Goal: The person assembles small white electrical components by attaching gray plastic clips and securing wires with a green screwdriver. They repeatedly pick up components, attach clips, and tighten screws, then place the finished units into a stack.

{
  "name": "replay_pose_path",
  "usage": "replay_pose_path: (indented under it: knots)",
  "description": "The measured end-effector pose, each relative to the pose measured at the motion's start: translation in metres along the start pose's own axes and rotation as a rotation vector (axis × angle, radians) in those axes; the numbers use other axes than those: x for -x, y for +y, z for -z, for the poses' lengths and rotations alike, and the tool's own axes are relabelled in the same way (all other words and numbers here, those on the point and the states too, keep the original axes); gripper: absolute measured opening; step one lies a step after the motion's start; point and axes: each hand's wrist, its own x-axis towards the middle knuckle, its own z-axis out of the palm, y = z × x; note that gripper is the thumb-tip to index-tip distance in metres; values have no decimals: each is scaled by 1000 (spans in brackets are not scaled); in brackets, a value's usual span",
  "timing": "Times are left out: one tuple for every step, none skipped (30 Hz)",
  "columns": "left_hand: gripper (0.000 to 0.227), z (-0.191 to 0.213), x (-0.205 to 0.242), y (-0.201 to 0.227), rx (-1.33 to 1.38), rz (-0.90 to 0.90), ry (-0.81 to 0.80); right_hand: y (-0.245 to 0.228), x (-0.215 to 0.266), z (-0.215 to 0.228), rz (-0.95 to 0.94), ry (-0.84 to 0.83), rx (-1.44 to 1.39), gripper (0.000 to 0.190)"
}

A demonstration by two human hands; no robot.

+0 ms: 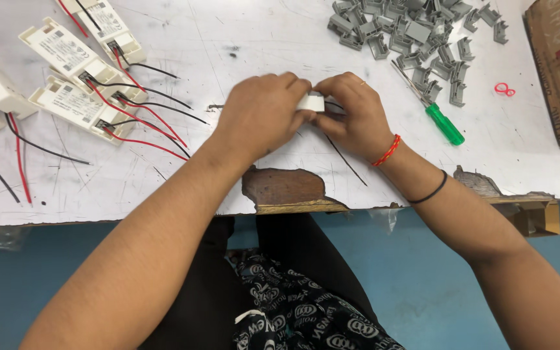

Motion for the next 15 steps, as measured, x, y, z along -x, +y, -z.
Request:
replay_pose_path:
  knots:
    - [37, -1, 0, 0, -17, -18, -12, 0, 0, 1, 35, 4, 14, 38]
    - [36, -1, 0, 1, -33, -37, -25, 1, 0, 2, 67, 8, 30, 38]
    - [34, -1, -1, 1, -50, -57, -38, 2, 0, 3, 55, -26, 11, 37]
    - [34, -1, -1, 2, -39, -27, -90, 3, 0, 5, 43, -62, -10, 36]
    - [33, -1, -2, 2, -29, 3, -142, 5, -1, 6, 30, -97, -32, 35]
    - [33, -1, -1, 2, -19, 37, -196, 6, -1, 6, 48, -99, -46, 36]
    - [33, 0, -1, 1, 2, 45, -201, 6, -1, 5, 66, -101, -59, 36]
    - [33, 1, 1, 0, 23, 55, -208, 5, -1, 4, 84, -104, -76, 36]
    - [34, 2, 3, -1, 43, 66, -215, 4, 0, 2, 78, -93, -73, 35]
    - [35, 4, 3, -3, 61, 42, -148, 3, -2, 2, 80, -79, -65, 34]
    - [36, 6, 3, -4, 78, 18, -80, 1, -4, 2, 81, -66, -57, 33]
    - [38, 7, 4, -5, 96, -7, -17, -1, -4, 2, 70, -54, 3, 32]
    - [39, 6, 4, -6, 30, -19, 11, -4, -3, 1, 60, -42, 64, 32]
    - [41, 5, 3, -7, -34, -30, 38, -7, -3, 1, 47, -32, 124, 33]
    - [43, 4, 2, -8, -98, -41, 65, -10, -2, 1, 65, -26, 139, 36]
